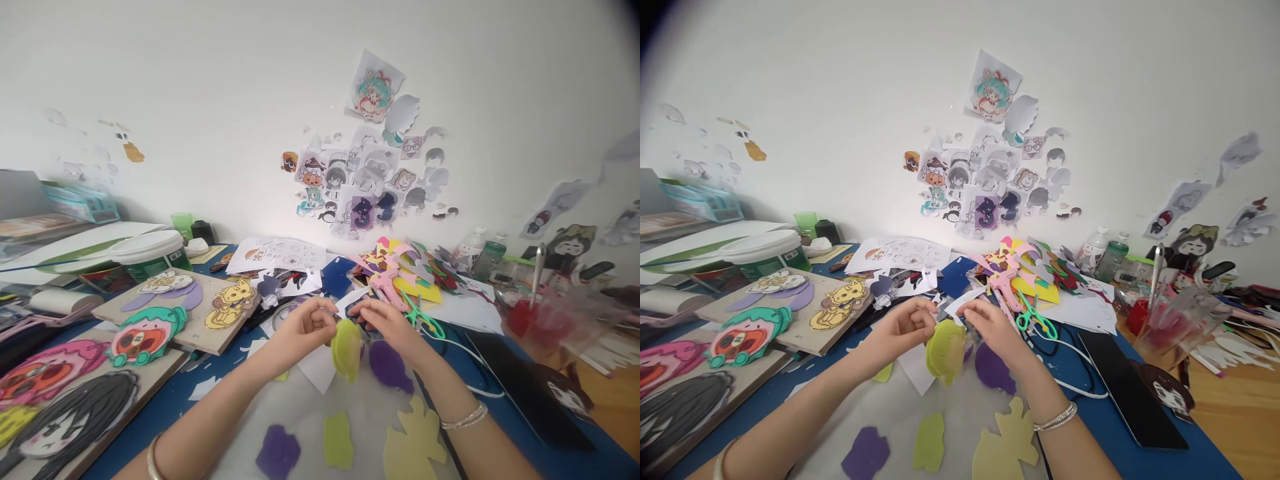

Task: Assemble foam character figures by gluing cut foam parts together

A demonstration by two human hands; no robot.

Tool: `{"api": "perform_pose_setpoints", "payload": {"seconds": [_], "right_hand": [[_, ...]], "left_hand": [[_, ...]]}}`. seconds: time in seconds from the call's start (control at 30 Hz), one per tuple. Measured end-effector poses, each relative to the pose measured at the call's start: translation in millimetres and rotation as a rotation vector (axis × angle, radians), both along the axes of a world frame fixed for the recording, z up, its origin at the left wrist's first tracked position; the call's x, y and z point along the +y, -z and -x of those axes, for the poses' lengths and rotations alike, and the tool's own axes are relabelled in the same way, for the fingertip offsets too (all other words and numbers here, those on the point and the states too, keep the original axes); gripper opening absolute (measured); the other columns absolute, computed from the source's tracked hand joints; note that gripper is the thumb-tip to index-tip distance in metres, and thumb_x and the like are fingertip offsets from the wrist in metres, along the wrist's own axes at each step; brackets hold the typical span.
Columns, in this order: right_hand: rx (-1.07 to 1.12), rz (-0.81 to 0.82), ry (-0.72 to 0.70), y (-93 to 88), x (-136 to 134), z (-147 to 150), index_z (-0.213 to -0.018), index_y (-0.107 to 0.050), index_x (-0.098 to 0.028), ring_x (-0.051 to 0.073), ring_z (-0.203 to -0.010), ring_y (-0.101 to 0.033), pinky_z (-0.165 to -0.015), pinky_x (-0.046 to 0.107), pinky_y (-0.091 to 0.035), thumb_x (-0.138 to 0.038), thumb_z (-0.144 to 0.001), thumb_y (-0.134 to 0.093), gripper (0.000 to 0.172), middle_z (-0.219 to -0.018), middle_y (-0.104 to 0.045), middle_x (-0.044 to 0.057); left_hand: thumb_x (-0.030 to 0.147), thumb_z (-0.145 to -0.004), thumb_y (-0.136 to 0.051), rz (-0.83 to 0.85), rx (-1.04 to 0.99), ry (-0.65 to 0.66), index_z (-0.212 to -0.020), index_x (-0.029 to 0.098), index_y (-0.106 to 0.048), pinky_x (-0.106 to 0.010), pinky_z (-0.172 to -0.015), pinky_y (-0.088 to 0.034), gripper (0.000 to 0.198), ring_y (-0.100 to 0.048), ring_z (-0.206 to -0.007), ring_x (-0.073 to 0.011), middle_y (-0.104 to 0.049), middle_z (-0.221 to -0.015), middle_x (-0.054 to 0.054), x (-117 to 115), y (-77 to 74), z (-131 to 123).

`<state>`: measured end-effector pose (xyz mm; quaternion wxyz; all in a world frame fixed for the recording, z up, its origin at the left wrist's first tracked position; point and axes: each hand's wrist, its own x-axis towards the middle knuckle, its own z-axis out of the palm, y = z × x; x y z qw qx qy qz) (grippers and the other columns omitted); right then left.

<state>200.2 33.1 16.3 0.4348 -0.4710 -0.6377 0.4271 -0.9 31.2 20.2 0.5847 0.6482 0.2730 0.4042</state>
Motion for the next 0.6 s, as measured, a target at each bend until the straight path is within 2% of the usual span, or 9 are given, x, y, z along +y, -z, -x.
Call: {"api": "perform_pose_setpoints", "payload": {"seconds": [0.2, 0.37, 0.47, 0.6], "right_hand": [[-0.119, 0.014, -0.102, 4.4, -0.3, 1.9, -0.075, -0.061, -0.019, 0.014, -0.067, -0.050, -0.062, 0.025, -0.036, -0.031, -0.077, -0.053, 0.014, -0.069, -0.055, -0.001], [-0.114, 0.001, -0.130, 1.9, -1.3, 0.4, -0.072, -0.059, -0.017, 0.013, -0.064, -0.049, -0.060, 0.025, -0.037, -0.030, -0.076, -0.053, 0.014, -0.066, -0.053, -0.001], [-0.098, 0.015, -0.117, 2.0, -1.2, 1.3, -0.072, -0.058, -0.017, 0.013, -0.062, -0.049, -0.059, 0.025, -0.038, -0.030, -0.075, -0.055, 0.013, -0.064, -0.053, -0.001], [-0.056, 0.050, -0.031, 4.6, 0.7, 3.6, -0.070, -0.058, -0.017, 0.012, -0.059, -0.049, -0.057, 0.025, -0.037, -0.033, -0.072, -0.057, 0.016, -0.060, -0.053, -0.001]], "left_hand": [[0.028, -0.076, -0.057, -0.092, 0.112, -0.118, -0.093, 0.019, -0.050, -0.023, -0.059, -0.037, 0.020, -0.048, -0.063, -0.0101, -0.054, -0.069, 0.002, 12.8, 2.1, 10.9], [0.028, -0.074, -0.057, -0.057, 0.119, -0.199, -0.089, 0.018, -0.051, -0.021, -0.054, -0.036, 0.019, -0.047, -0.059, -0.0095, -0.053, -0.066, 0.003, 17.8, 3.4, 12.3], [0.030, -0.074, -0.057, -0.031, 0.116, -0.209, -0.089, 0.018, -0.051, -0.021, -0.051, -0.037, 0.020, -0.047, -0.058, -0.0092, -0.052, -0.066, 0.003, 17.4, 2.9, 11.6], [0.033, -0.076, -0.056, 0.001, 0.118, -0.225, -0.089, 0.018, -0.051, -0.022, -0.052, -0.040, 0.021, -0.046, -0.054, -0.0083, -0.051, -0.066, 0.004, 17.6, 2.5, 11.5]]}}
